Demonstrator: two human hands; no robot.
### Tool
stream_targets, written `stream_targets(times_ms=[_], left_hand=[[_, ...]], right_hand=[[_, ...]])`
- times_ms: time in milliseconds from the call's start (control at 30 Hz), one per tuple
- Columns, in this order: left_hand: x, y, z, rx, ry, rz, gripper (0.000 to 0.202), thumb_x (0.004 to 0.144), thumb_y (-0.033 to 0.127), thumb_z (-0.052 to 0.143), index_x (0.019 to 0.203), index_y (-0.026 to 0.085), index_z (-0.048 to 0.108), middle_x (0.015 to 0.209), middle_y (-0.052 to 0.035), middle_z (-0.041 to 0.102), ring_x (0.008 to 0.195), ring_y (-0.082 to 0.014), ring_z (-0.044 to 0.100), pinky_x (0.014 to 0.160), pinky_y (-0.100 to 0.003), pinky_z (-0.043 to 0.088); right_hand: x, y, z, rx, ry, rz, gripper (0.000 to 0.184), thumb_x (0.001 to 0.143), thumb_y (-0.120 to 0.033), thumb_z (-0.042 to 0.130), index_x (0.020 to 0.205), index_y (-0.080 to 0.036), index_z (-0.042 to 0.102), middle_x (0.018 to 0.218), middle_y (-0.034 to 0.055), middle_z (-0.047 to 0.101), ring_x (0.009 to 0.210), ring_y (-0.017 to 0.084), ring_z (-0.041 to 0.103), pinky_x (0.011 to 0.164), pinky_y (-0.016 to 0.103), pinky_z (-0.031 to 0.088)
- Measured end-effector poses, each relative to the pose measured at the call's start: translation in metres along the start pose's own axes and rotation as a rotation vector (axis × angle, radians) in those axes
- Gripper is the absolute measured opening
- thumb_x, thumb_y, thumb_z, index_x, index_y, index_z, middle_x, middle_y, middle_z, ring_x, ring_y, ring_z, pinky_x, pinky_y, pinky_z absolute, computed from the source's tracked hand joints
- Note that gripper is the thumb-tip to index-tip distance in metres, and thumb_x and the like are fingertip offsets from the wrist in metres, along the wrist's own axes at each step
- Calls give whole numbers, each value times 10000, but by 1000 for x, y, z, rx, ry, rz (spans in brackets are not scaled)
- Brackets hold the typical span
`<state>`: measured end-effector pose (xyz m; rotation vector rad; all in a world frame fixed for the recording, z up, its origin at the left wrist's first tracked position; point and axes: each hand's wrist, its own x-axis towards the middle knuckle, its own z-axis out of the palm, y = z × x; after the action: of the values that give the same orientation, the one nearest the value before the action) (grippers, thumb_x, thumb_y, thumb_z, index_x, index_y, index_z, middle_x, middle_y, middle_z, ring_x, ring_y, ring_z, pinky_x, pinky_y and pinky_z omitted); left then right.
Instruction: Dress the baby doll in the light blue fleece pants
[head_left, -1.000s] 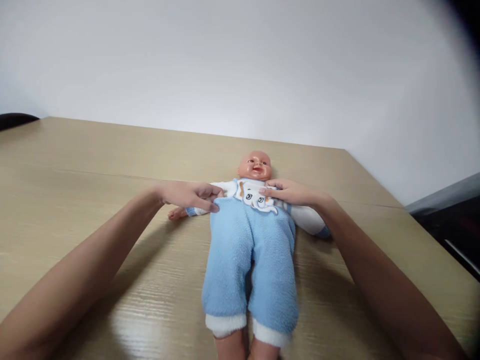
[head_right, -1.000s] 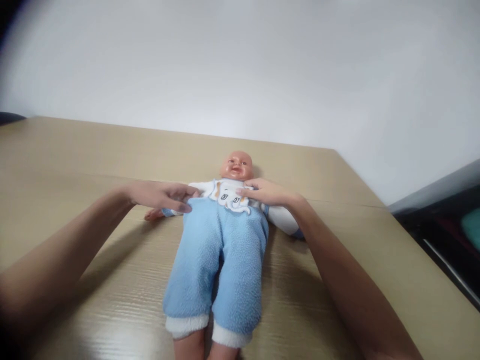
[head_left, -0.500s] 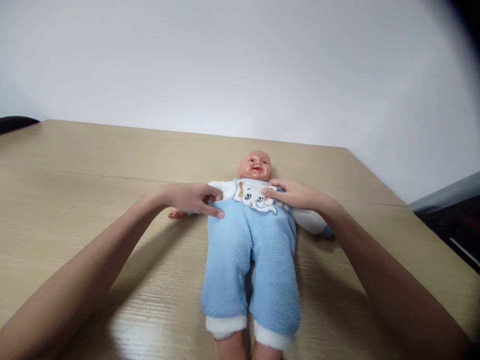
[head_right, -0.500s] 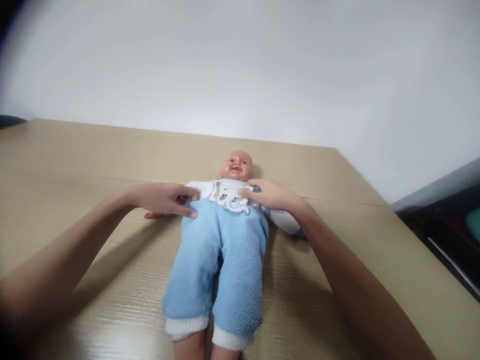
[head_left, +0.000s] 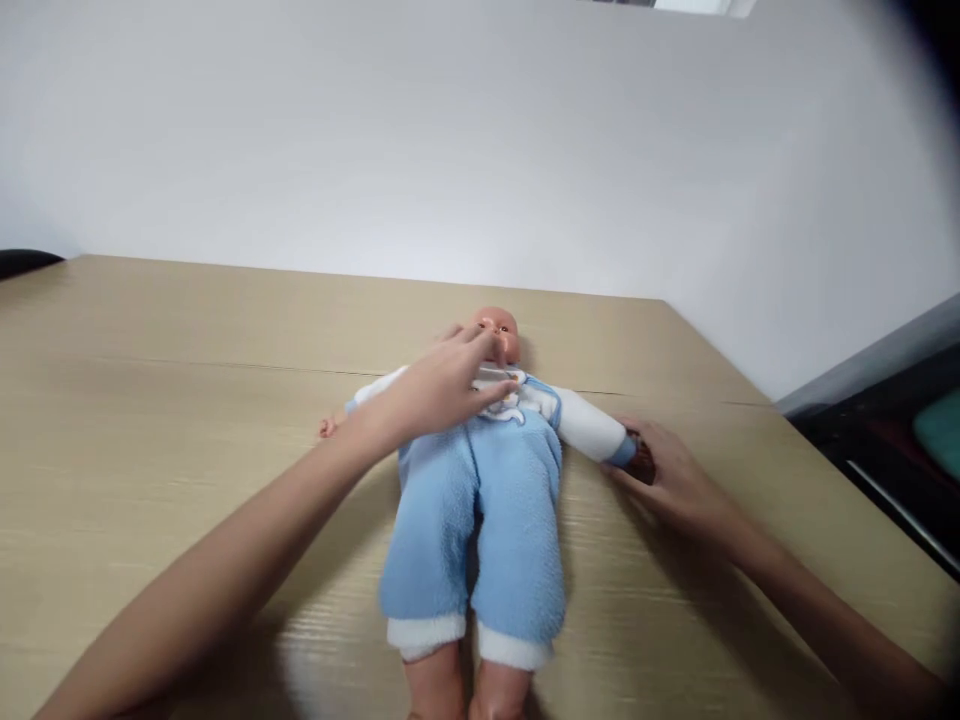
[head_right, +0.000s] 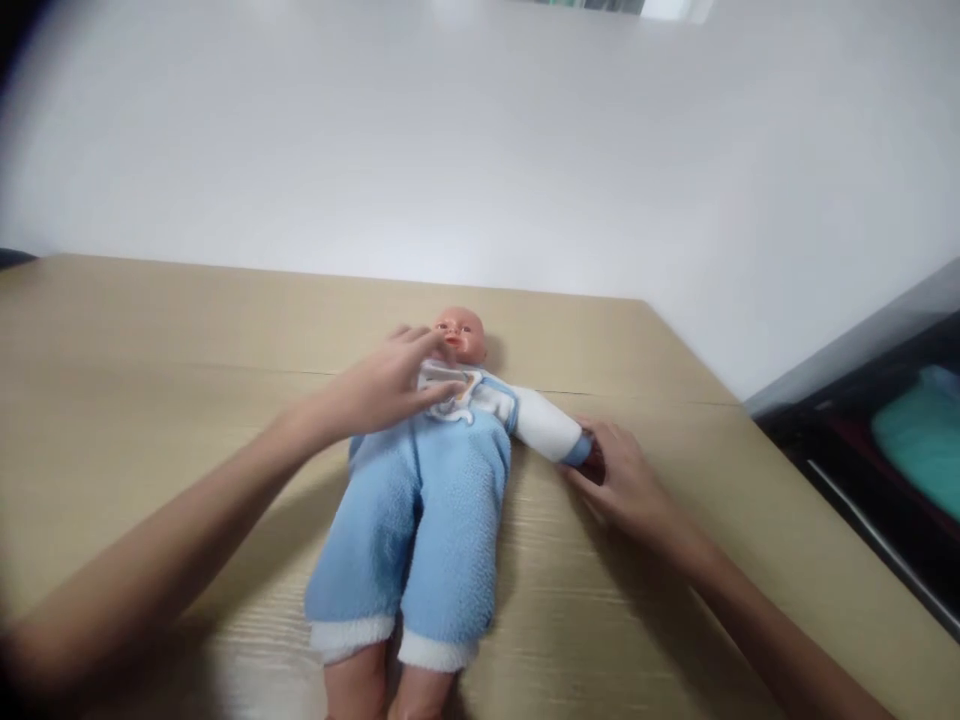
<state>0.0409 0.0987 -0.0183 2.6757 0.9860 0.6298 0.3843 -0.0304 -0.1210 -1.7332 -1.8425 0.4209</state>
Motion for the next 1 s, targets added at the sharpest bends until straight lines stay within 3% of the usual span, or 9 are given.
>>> stream_targets(times_ms=[67,133,233,433,533,633,700,833,1000], left_hand=[[20,9,30,31,5,71,315,1009,437,679,1170,170,635,1290,-175,675,1323,-370,561,1180,-503,407],[36,12,54,34,-40,61,298,1000,416,690,1149,160,652,1245,-190,706,1264,-386,605,1123,-523,444],[45,9,71,-64,-65,58,190,1012,328,628,1105,172,686,1105,-153,755,1110,-341,683,990,-460,492],[32,11,66,-288,52,129,128,924,237,615,1031,204,676,985,-55,751,908,-234,695,846,-362,483],[26,15,67,-355,197,130,297,862,253,661,1147,197,599,1004,-54,711,919,-235,689,834,-364,494],[21,16,70,-375,372,153,529,858,284,682,1328,202,452,1082,-70,675,998,-248,673,940,-398,514],[18,15,69,-364,449,177,593,861,300,695,1366,218,394,1161,-93,658,1070,-257,650,1030,-422,507],[13,14,65,-352,517,253,399,872,267,680,1223,227,495,1115,-85,651,1063,-254,625,1037,-431,502],[20,13,65,-505,494,204,168,876,187,586,1039,228,585,1009,-34,703,958,-207,650,933,-368,506]], right_hand=[[-3,1,2,103,-1,72,476,878,-550,770,1251,-277,655,1257,140,743,1150,418,700,1011,627,559],[-2,-3,3,207,49,156,501,834,-557,828,1207,-270,655,1166,127,774,1076,400,735,967,608,590],[5,-15,2,408,178,216,612,770,-600,891,1216,-265,640,1162,119,783,1093,375,755,998,568,616],[41,-38,3,719,299,124,734,731,-525,942,1315,-254,588,1420,122,699,1347,331,668,1179,475,543],[60,-54,13,749,275,100,683,781,-510,910,1337,-252,608,1261,94,745,1227,310,706,1156,480,539],[72,-69,28,761,195,76,667,785,-499,906,1331,-242,621,1012,48,740,1030,281,721,1068,472,568],[75,-74,38,748,131,3,608,789,-479,902,1290,-242,650,1026,47,708,986,263,704,1022,450,579],[69,-75,50,672,66,-190,382,927,-414,791,1267,-270,696,1244,75,617,1035,240,663,989,415,566],[55,-76,51,505,120,-382,195,1035,-378,643,1190,-270,694,1117,65,583,940,237,580,880,411,519]])
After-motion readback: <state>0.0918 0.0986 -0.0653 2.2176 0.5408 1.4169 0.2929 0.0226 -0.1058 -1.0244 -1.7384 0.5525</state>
